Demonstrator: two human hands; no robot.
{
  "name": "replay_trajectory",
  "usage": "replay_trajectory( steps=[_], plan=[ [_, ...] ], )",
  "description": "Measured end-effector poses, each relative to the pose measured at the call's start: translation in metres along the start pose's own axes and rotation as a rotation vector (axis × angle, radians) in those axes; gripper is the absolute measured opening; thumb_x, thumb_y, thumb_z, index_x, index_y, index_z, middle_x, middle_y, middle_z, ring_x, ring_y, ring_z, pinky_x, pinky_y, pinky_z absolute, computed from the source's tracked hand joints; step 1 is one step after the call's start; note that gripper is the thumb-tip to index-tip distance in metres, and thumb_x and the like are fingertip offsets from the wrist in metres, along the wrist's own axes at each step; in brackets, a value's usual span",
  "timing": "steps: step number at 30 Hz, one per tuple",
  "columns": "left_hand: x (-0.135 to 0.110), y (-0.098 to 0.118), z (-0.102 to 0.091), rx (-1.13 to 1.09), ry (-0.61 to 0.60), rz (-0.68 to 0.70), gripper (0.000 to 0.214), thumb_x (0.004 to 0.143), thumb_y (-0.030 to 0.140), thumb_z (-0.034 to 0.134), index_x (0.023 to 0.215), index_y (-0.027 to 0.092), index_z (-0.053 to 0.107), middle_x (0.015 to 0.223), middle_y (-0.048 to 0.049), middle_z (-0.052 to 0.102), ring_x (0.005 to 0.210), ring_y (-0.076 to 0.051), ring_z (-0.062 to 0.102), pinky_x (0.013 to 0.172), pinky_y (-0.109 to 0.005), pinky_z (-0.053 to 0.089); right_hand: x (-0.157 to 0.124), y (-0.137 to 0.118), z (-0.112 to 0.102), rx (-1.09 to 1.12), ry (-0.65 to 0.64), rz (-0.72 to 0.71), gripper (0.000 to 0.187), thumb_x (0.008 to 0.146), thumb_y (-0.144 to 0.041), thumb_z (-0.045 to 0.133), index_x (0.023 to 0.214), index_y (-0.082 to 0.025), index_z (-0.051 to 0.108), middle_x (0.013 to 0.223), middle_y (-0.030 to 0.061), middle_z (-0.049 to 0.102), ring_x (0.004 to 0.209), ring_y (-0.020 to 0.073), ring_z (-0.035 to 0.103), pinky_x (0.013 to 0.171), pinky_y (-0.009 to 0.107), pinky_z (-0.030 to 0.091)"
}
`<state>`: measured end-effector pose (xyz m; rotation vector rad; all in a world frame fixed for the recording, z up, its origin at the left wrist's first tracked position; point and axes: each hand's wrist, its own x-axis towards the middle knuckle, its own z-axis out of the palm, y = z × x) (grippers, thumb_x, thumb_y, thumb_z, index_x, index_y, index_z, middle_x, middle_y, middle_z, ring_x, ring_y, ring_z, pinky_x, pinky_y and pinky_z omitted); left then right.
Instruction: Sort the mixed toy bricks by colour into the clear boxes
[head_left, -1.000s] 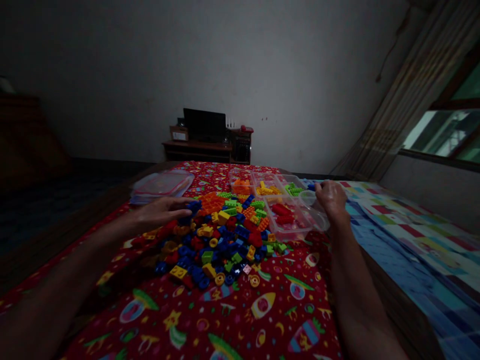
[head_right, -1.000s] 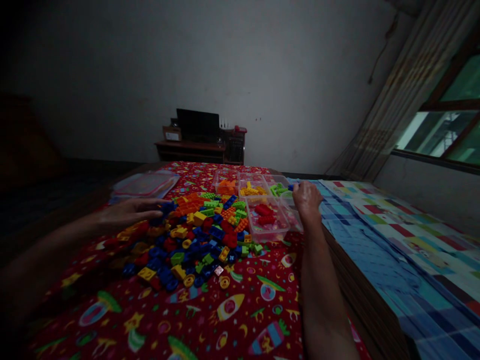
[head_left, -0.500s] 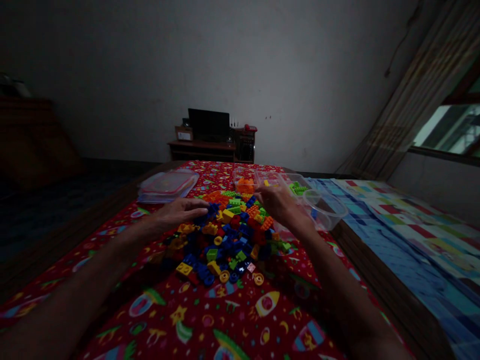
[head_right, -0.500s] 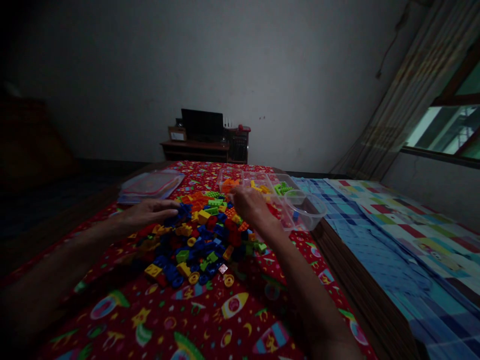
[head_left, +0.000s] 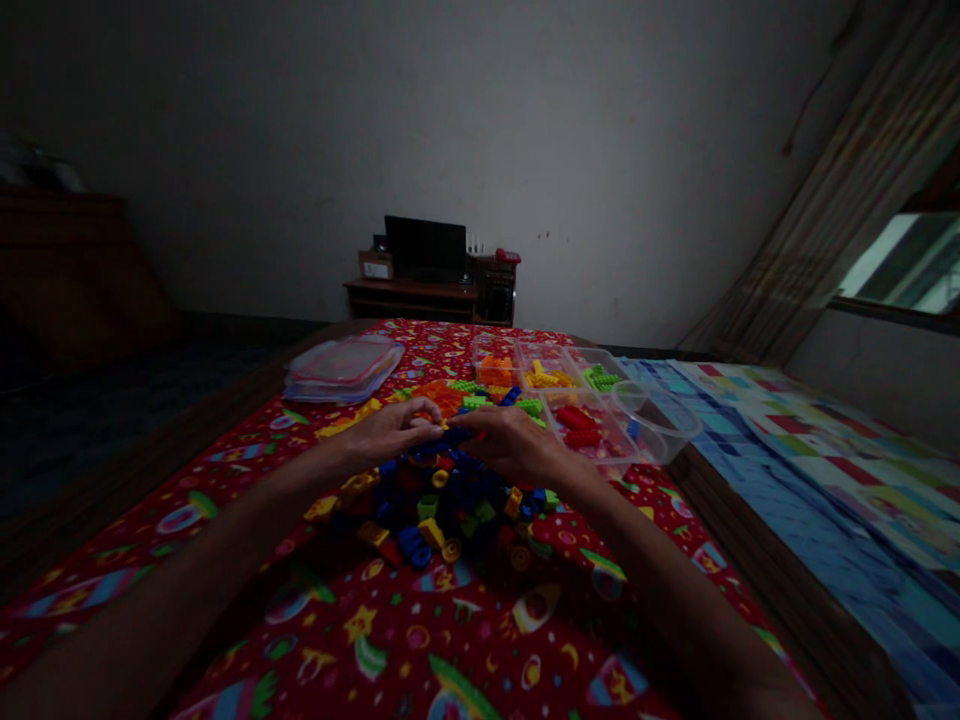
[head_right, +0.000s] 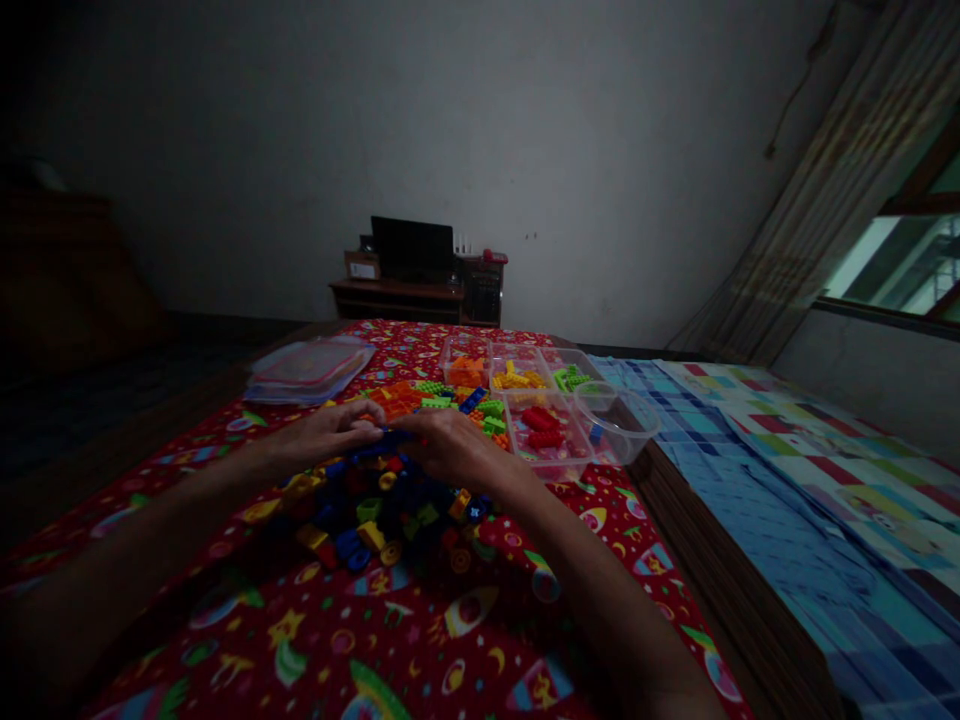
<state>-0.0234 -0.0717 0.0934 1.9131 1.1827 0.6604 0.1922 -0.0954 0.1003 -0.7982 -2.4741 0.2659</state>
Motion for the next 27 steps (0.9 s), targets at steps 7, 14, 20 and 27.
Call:
replay_trajectory(
  steps=[7,14,20,27],
  plan=[
    [0.001,-0.008,0.001,-0.201,0.012,0.022,0.058,0.071,0.065,0.057,0.107,0.019,0.051,0.079,-0.0026,0.069,0.067,-0.018,0.064,0.059,-0.028,0.049,-0.003,0.01,-0.023,-0.058,0.114,0.117,0.026,0.092,-0.023,0.045,0.089,-0.014,0.069,0.072,0.0018,0.064,0.059,0.0087,0.049,0.056,0.021,0.032],
    [0.001,-0.003,-0.001,-0.035,0.016,0.063,0.055,0.073,0.062,0.054,0.104,0.017,0.06,0.085,-0.0061,0.072,0.074,-0.021,0.066,0.065,-0.03,0.053,-0.033,0.044,-0.087,-0.561,0.518,0.59,0.033,0.09,-0.033,0.044,0.087,-0.015,0.072,0.079,0.0104,0.069,0.068,0.0169,0.057,0.064,0.027,0.036],
    [-0.003,0.003,0.003,0.103,-0.036,0.077,0.053,0.073,0.06,0.05,0.099,0.017,0.066,0.089,-0.0052,0.071,0.081,-0.021,0.066,0.07,-0.029,0.053,-0.076,0.086,-0.122,-0.804,0.621,1.006,0.04,0.086,-0.04,0.045,0.09,-0.013,0.074,0.087,0.0174,0.069,0.082,0.0263,0.061,0.073,0.036,0.043],
    [-0.008,0.009,0.001,0.17,-0.072,0.091,0.049,0.076,0.057,0.048,0.099,0.018,0.067,0.091,-0.0036,0.071,0.084,-0.02,0.066,0.075,-0.028,0.053,-0.101,0.112,-0.121,-0.807,0.535,1.229,0.04,0.084,-0.038,0.047,0.093,-0.008,0.073,0.091,0.0216,0.068,0.087,0.0313,0.062,0.072,0.04,0.046]
  ],
)
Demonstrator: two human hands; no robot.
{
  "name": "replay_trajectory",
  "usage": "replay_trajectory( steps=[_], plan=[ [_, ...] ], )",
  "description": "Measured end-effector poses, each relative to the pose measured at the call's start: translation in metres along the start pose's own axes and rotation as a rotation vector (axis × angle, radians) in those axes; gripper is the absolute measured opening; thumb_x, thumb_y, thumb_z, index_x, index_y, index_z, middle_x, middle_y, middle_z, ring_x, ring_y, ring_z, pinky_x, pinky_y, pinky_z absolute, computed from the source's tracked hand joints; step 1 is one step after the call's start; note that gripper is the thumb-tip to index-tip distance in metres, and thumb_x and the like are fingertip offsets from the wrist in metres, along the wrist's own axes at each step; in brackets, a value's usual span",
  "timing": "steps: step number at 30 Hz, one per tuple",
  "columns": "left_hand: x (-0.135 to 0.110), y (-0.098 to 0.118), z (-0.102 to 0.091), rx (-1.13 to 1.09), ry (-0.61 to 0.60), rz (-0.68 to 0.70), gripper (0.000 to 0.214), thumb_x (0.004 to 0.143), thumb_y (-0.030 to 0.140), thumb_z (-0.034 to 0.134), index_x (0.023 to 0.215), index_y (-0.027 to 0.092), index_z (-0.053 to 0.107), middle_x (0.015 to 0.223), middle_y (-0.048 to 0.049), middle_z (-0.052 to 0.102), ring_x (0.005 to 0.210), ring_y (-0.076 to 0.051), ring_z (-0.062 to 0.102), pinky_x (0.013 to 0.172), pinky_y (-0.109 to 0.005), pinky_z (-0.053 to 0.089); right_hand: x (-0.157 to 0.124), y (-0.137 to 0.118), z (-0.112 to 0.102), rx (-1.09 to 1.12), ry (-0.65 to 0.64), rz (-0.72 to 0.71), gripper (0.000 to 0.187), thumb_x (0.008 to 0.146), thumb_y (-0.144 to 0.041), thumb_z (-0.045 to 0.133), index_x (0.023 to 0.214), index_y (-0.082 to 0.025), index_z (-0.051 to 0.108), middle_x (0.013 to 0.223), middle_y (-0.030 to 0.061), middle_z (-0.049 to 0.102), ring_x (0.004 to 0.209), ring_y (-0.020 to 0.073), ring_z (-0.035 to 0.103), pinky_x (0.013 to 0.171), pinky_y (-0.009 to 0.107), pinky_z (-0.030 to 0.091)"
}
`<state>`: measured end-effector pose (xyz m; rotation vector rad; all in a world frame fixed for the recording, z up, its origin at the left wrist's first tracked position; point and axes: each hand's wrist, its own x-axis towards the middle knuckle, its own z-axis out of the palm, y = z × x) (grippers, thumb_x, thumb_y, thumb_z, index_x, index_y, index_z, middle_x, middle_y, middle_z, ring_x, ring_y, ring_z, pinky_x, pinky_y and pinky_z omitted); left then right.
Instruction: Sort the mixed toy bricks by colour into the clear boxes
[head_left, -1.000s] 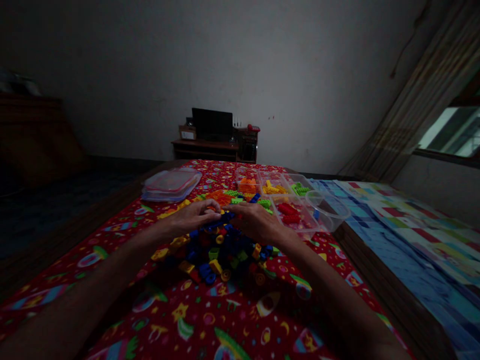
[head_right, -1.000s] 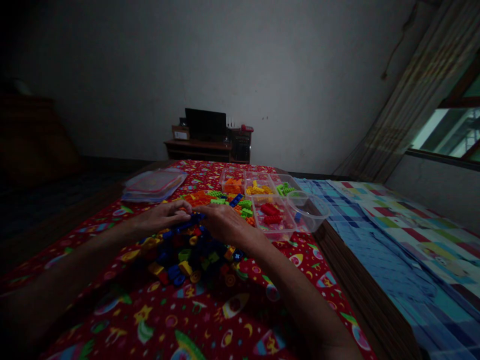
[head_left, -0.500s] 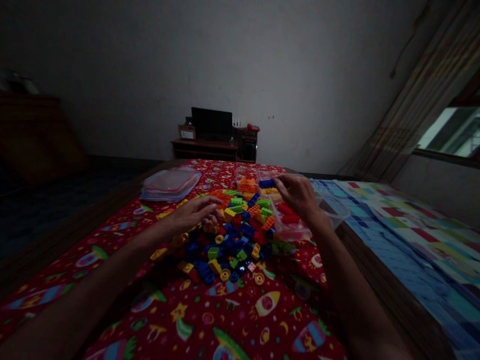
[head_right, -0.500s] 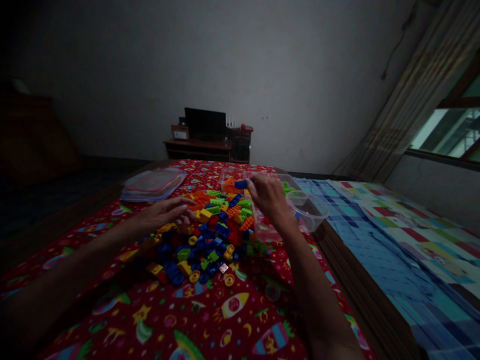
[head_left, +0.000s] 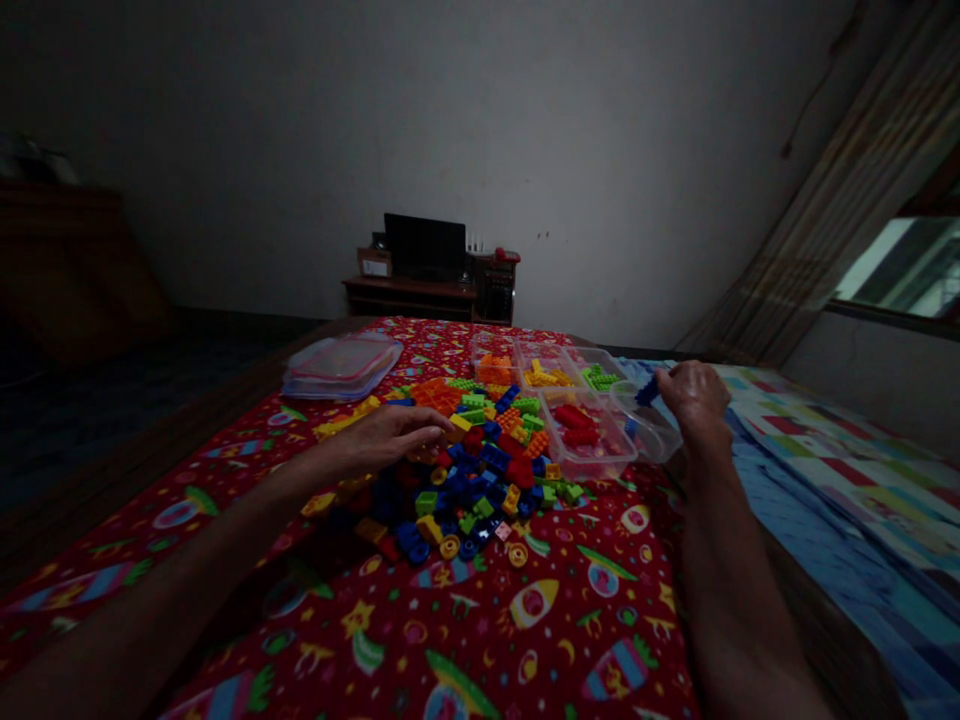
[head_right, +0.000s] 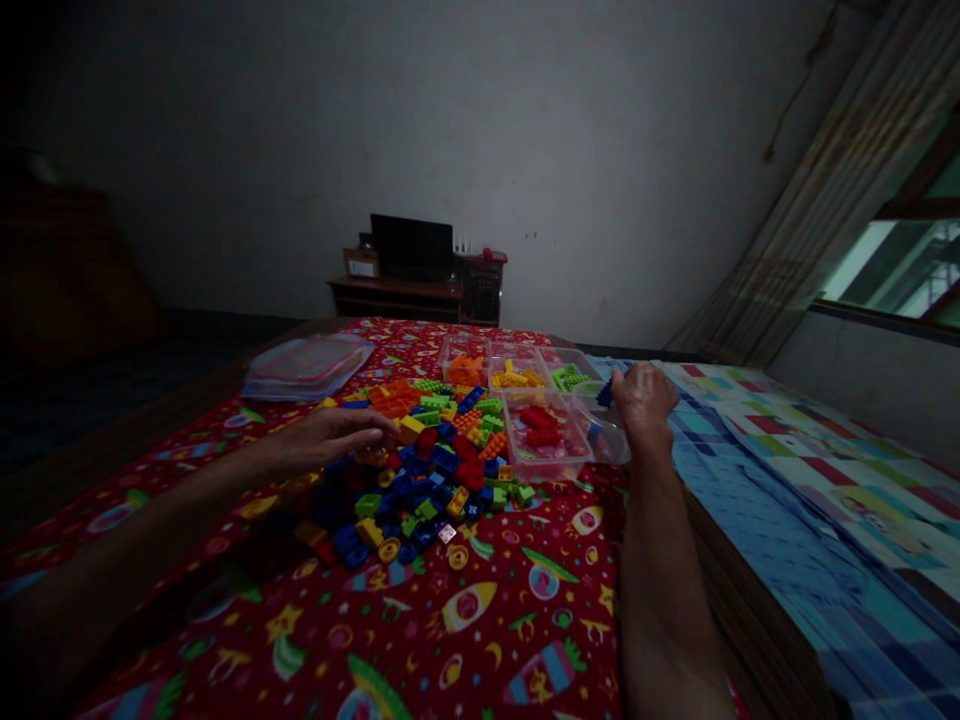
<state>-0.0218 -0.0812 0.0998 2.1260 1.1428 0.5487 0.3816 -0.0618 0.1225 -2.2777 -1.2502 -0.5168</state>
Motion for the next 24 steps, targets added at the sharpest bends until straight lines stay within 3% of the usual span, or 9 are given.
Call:
replay_trajectory(
  steps=[4,7,10,13,16,19,24],
  plan=[
    [0.0,-0.001,-0.002,0.009,0.001,0.0,0.048,0.077,0.056,0.048,0.1,0.018,0.067,0.09,-0.003,0.072,0.084,-0.02,0.066,0.074,-0.028,0.053,-0.004,-0.016,-0.009,0.05,0.003,-0.103,0.041,0.088,-0.038,0.044,0.088,-0.01,0.073,0.087,0.0207,0.068,0.084,0.0287,0.062,0.071,0.037,0.044],
    [0.001,-0.004,-0.001,0.05,0.013,0.017,0.046,0.079,0.053,0.048,0.1,0.017,0.068,0.088,-0.0035,0.072,0.083,-0.02,0.066,0.073,-0.028,0.053,-0.02,-0.049,-0.025,0.14,-0.022,-0.337,0.037,0.09,-0.033,0.042,0.085,-0.014,0.073,0.083,0.0159,0.068,0.076,0.0225,0.06,0.067,0.031,0.039],
    [0.003,-0.008,0.002,0.11,0.062,0.068,0.038,0.082,0.045,0.048,0.1,0.018,0.068,0.092,-0.0033,0.072,0.084,-0.02,0.066,0.075,-0.028,0.053,-0.054,-0.089,-0.033,0.232,-0.189,-0.652,0.031,0.09,-0.029,0.045,0.081,-0.016,0.071,0.077,0.0103,0.067,0.066,0.0155,0.055,0.061,0.027,0.033],
    [0.004,-0.011,0.009,0.21,0.102,0.208,0.029,0.084,0.035,0.049,0.099,0.019,0.068,0.099,-0.004,0.071,0.09,-0.019,0.065,0.081,-0.028,0.051,-0.097,-0.117,-0.022,0.213,-0.47,-0.908,0.027,0.087,-0.031,0.052,0.075,-0.016,0.07,0.067,0.0067,0.064,0.06,0.0131,0.052,0.057,0.026,0.03],
    [0.006,-0.017,0.019,0.308,0.118,0.392,0.024,0.085,0.022,0.049,0.1,0.019,0.067,0.103,-0.0054,0.069,0.096,-0.018,0.063,0.087,-0.029,0.049,-0.129,-0.123,0.001,0.298,-0.412,-1.119,0.022,0.083,-0.034,0.062,0.095,-0.018,0.068,0.087,0.0076,0.067,0.079,0.0169,0.058,0.066,0.026,0.035],
    [0.011,-0.028,0.03,0.348,0.131,0.529,0.027,0.085,0.014,0.048,0.106,0.018,0.064,0.106,-0.0072,0.067,0.1,-0.017,0.061,0.088,-0.029,0.048,-0.139,-0.119,0.014,0.309,-0.391,-1.168,0.025,0.082,-0.031,0.065,0.103,-0.018,0.065,0.1,0.0084,0.067,0.091,0.0185,0.058,0.073,0.027,0.037],
    [0.017,-0.04,0.046,0.423,0.109,0.613,0.035,0.086,0.01,0.051,0.118,0.019,0.059,0.109,-0.0089,0.065,0.102,-0.018,0.058,0.091,-0.032,0.045,-0.124,-0.122,0.0,0.292,-0.396,-1.05,0.019,0.087,-0.026,0.056,0.099,-0.014,0.064,0.092,0.0097,0.066,0.082,0.0173,0.058,0.069,0.026,0.037]
  ],
)
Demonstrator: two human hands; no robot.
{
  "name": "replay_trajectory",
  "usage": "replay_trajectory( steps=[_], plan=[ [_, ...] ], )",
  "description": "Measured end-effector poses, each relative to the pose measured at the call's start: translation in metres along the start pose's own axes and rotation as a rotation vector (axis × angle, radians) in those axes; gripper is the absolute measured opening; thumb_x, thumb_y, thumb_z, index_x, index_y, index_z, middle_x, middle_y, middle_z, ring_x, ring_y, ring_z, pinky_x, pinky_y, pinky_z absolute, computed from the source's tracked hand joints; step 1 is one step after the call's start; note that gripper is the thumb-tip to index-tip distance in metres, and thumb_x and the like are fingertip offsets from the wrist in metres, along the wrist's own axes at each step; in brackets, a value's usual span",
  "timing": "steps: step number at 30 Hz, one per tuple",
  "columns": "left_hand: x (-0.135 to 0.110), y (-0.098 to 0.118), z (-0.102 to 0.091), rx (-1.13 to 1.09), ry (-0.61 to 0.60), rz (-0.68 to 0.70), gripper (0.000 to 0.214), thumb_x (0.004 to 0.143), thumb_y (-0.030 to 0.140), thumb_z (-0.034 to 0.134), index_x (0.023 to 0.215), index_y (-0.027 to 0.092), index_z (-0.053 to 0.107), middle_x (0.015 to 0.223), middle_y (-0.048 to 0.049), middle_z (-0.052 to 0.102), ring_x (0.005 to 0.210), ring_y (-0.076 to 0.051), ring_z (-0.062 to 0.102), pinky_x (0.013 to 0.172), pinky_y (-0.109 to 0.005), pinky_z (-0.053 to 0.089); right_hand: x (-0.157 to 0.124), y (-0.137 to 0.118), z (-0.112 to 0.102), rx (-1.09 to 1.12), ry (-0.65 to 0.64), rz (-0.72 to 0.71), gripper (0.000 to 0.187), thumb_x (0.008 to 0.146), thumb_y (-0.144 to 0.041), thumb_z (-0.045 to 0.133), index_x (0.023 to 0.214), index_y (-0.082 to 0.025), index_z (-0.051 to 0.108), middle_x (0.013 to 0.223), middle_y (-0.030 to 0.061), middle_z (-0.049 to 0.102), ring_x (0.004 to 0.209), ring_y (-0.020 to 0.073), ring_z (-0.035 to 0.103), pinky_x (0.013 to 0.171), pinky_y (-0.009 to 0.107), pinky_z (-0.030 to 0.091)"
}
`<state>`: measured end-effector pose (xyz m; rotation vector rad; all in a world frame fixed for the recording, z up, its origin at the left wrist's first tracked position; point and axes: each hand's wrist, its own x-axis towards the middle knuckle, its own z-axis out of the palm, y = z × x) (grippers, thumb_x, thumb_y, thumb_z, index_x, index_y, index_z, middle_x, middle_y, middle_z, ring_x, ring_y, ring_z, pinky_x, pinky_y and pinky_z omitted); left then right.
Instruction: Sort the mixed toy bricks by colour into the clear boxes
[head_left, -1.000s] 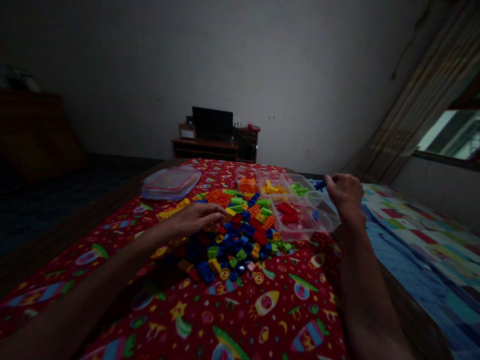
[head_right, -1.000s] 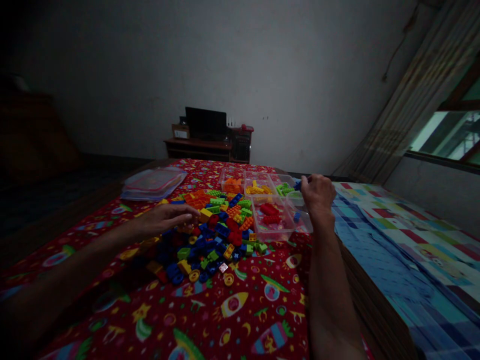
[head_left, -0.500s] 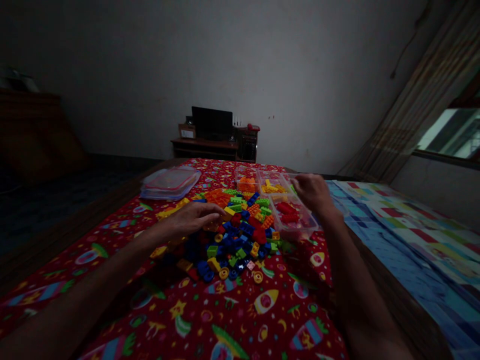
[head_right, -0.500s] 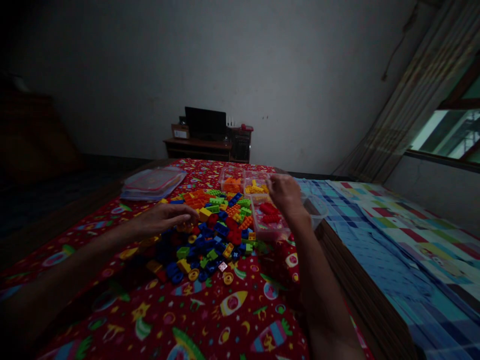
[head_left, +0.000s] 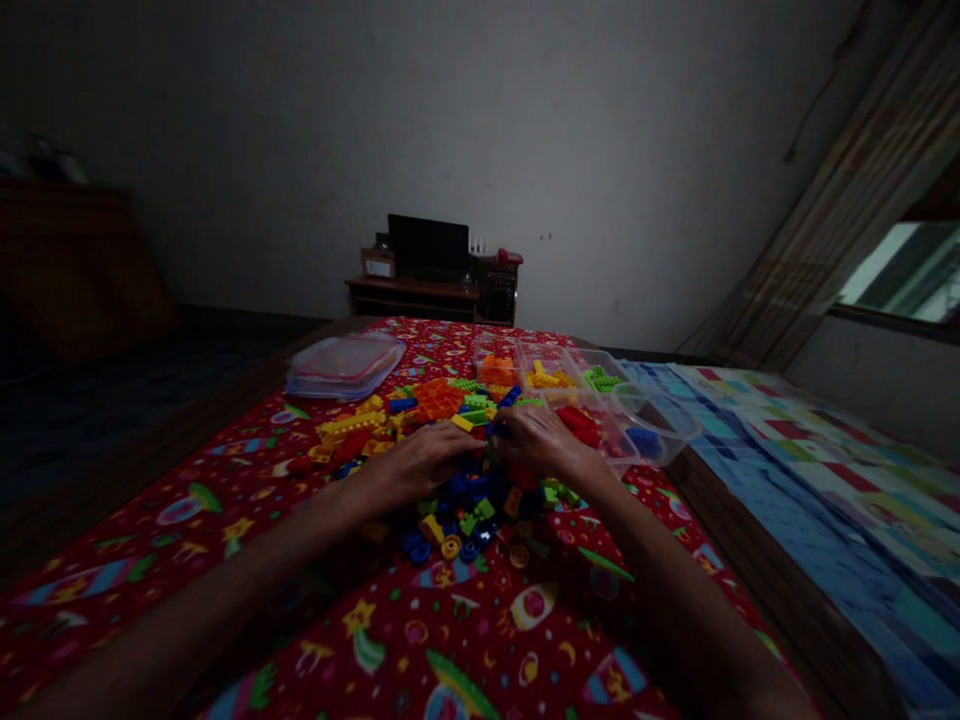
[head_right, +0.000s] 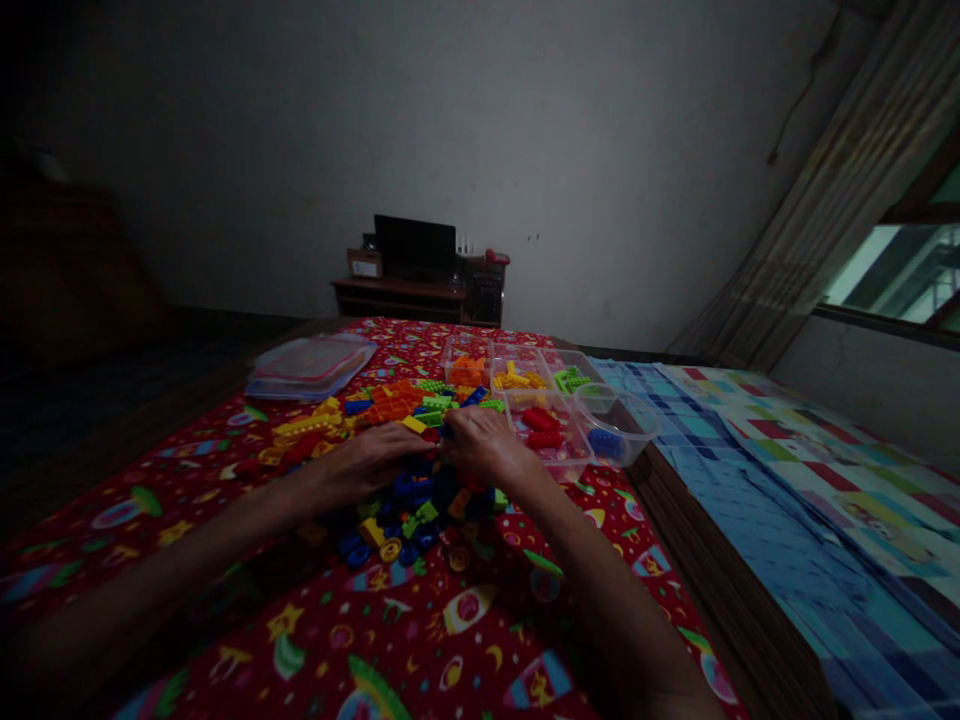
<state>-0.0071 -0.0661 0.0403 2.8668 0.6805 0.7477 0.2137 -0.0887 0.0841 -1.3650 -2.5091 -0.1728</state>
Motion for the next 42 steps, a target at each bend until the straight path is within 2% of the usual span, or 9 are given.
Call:
replay_trajectory(
  steps=[4,10,13,18,23,27,32,36,42],
  plan=[
    [0.001,0.005,0.0,0.071,-0.036,-0.037,0.025,0.086,0.013,0.054,0.108,0.02,0.064,0.101,-0.0072,0.066,0.098,-0.019,0.058,0.088,-0.033,0.044,0.01,0.004,-0.002,0.004,0.06,0.105,0.022,0.09,-0.022,0.048,0.1,-0.01,0.064,0.09,0.0126,0.065,0.081,0.0188,0.057,0.068,0.028,0.038],
    [0.003,0.006,-0.007,0.073,-0.001,-0.05,0.02,0.086,0.015,0.054,0.102,0.018,0.064,0.097,-0.0068,0.066,0.094,-0.019,0.06,0.084,-0.031,0.045,0.013,0.014,0.036,0.093,0.083,-0.017,0.035,0.09,-0.025,0.052,0.122,-0.012,0.055,0.104,0.0131,0.066,0.094,0.02,0.058,0.079,0.029,0.041],
    [0.002,0.003,-0.009,0.077,0.012,-0.054,0.02,0.085,0.015,0.053,0.102,0.018,0.064,0.098,-0.0067,0.066,0.093,-0.018,0.06,0.082,-0.03,0.046,0.011,0.014,0.044,0.152,0.073,-0.043,0.04,0.087,-0.025,0.057,0.125,-0.015,0.054,0.11,0.0127,0.065,0.101,0.0212,0.058,0.084,0.03,0.042],
    [0.0,0.002,-0.012,0.095,0.001,-0.081,0.019,0.086,0.017,0.054,0.102,0.019,0.064,0.095,-0.0064,0.066,0.09,-0.018,0.06,0.08,-0.029,0.046,0.016,0.017,0.033,0.341,0.113,0.032,0.041,0.083,-0.019,0.058,0.123,-0.013,0.057,0.113,0.0138,0.064,0.104,0.0223,0.058,0.087,0.033,0.043],
    [0.001,0.003,-0.015,0.096,0.0,-0.08,0.018,0.086,0.017,0.054,0.102,0.019,0.064,0.093,-0.0059,0.065,0.089,-0.018,0.059,0.079,-0.028,0.046,0.026,0.033,0.021,0.696,0.158,0.148,0.028,0.079,-0.025,0.058,0.105,-0.016,0.067,0.09,0.0038,0.067,0.083,0.018,0.06,0.076,0.031,0.046],
    [0.002,0.006,-0.016,0.089,0.001,-0.094,0.017,0.086,0.018,0.055,0.1,0.018,0.065,0.092,-0.0059,0.066,0.088,-0.018,0.06,0.079,-0.028,0.046,0.024,0.039,0.017,1.123,0.062,0.139,0.027,0.077,-0.029,0.06,0.096,-0.011,0.067,0.077,0.0007,0.063,0.068,0.0118,0.055,0.063,0.023,0.044],
    [0.003,0.007,-0.017,0.078,-0.01,-0.115,0.018,0.086,0.018,0.056,0.101,0.017,0.065,0.094,-0.0073,0.066,0.091,-0.018,0.06,0.081,-0.028,0.046,0.02,0.033,0.011,1.469,-0.048,0.205,0.03,0.071,-0.02,0.063,0.1,-0.014,0.066,0.081,0.0007,0.063,0.069,0.01,0.056,0.067,0.023,0.047],
    [0.003,0.008,-0.017,0.064,-0.007,-0.105,0.018,0.086,0.017,0.055,0.102,0.017,0.064,0.096,-0.0077,0.066,0.092,-0.019,0.06,0.082,-0.029,0.047,0.021,0.029,0.005,1.602,-0.07,0.239,0.036,0.07,-0.009,0.062,0.104,-0.016,0.066,0.088,0.0032,0.066,0.074,0.011,0.058,0.074,0.026,0.049],
    [0.003,0.007,-0.015,0.053,-0.021,-0.091,0.019,0.085,0.016,0.055,0.101,0.017,0.065,0.097,-0.0081,0.067,0.093,-0.019,0.061,0.083,-0.03,0.047,0.018,0.027,-0.002,1.604,-0.105,0.235,0.042,0.068,-0.006,0.06,0.108,-0.018,0.066,0.091,0.004,0.068,0.077,0.0119,0.06,0.073,0.025,0.048]
  ],
)
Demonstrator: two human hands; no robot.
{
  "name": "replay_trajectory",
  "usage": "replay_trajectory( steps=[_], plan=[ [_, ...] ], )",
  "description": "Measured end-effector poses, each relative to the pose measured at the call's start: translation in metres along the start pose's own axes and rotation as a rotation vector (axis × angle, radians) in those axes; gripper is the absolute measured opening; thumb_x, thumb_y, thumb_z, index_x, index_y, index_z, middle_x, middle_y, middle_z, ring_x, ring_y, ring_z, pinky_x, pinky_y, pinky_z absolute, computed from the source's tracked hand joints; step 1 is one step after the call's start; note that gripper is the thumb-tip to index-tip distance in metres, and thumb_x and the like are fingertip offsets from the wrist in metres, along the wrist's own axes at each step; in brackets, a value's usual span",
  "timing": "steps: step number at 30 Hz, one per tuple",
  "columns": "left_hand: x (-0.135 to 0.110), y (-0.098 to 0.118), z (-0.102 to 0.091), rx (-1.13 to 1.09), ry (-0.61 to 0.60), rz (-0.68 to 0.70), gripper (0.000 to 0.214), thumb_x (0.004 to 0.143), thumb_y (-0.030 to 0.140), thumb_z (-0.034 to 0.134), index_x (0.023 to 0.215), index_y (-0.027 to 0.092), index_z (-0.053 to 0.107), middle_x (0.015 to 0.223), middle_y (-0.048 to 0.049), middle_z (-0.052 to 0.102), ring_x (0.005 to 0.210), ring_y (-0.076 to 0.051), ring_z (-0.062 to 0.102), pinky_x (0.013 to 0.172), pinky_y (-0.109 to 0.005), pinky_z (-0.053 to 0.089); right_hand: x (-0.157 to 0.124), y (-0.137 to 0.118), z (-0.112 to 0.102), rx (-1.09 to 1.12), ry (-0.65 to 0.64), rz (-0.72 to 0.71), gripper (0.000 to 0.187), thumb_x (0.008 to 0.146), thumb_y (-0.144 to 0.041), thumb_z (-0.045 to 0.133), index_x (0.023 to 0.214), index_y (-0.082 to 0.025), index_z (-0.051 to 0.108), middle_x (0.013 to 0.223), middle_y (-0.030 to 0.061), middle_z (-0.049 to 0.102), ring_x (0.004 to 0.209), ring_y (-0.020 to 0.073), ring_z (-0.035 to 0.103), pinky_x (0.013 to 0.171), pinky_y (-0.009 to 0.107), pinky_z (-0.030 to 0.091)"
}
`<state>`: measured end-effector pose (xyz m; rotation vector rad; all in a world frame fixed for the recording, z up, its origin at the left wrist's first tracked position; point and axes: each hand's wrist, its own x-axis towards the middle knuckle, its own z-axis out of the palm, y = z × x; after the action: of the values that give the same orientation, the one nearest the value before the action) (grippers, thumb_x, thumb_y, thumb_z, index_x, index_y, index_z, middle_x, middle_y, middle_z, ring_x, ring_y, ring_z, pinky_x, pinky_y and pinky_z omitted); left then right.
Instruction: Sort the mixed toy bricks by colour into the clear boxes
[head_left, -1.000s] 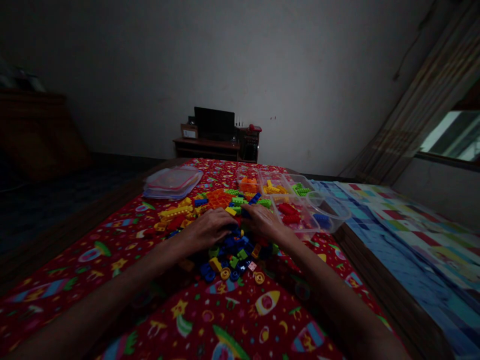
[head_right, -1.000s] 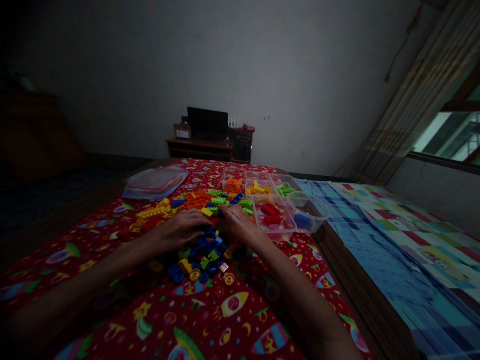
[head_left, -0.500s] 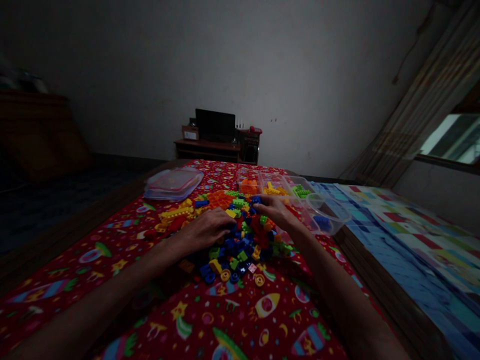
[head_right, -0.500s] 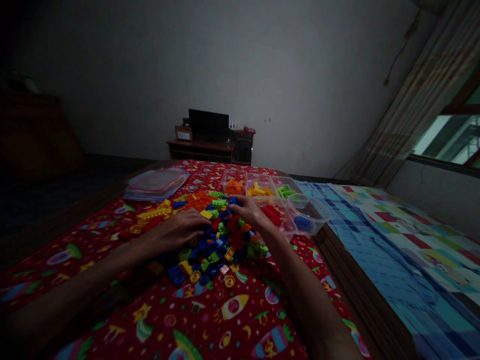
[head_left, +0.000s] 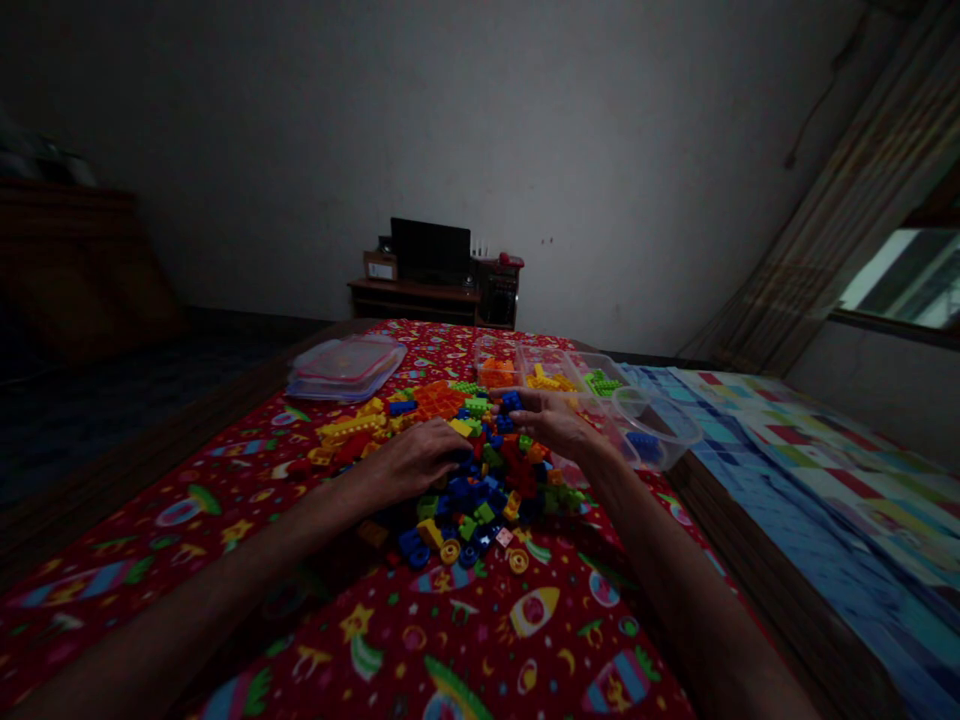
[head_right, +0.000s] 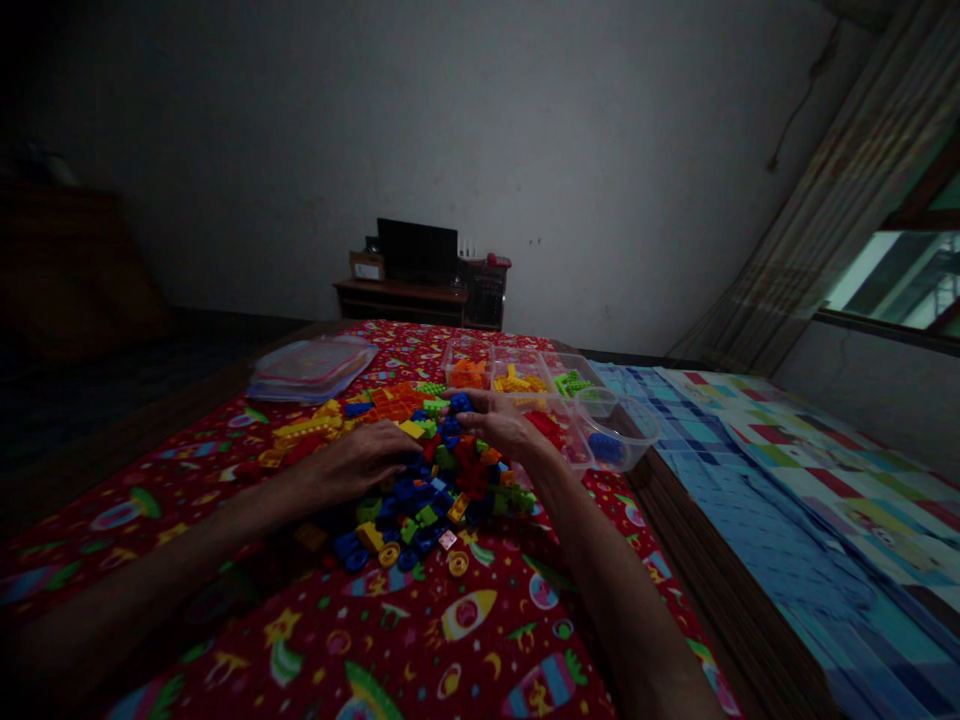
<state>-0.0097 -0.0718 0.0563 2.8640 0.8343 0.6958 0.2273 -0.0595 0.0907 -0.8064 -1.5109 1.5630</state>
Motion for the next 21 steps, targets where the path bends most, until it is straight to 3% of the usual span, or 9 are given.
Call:
replay_trajectory(
  steps=[16,19,21],
  plan=[
    [-0.002,-0.002,0.004,-0.033,0.006,0.024,0.021,0.087,0.017,0.053,0.105,0.018,0.064,0.1,-0.0083,0.066,0.097,-0.019,0.06,0.086,-0.031,0.047,0.002,0.003,-0.009,-0.132,-0.01,-0.092,0.046,0.058,-0.011,0.061,0.102,-0.02,0.071,0.089,0.0017,0.072,0.077,0.0143,0.062,0.078,0.028,0.048],
    [-0.002,-0.002,0.003,-0.046,0.002,0.026,0.021,0.087,0.018,0.054,0.105,0.019,0.064,0.101,-0.0077,0.066,0.096,-0.018,0.06,0.086,-0.03,0.047,0.001,-0.005,-0.02,-0.277,0.089,-0.187,0.044,0.059,-0.014,0.06,0.101,-0.02,0.072,0.092,0.0028,0.072,0.082,0.0164,0.063,0.081,0.032,0.05],
    [-0.002,-0.001,0.003,-0.051,0.0,0.027,0.021,0.087,0.018,0.053,0.105,0.019,0.064,0.1,-0.0076,0.066,0.096,-0.018,0.06,0.085,-0.03,0.047,-0.004,-0.018,-0.034,-0.428,0.241,-0.294,0.045,0.058,-0.014,0.057,0.1,-0.019,0.072,0.094,0.0033,0.071,0.087,0.0183,0.063,0.084,0.035,0.05]
  ],
)
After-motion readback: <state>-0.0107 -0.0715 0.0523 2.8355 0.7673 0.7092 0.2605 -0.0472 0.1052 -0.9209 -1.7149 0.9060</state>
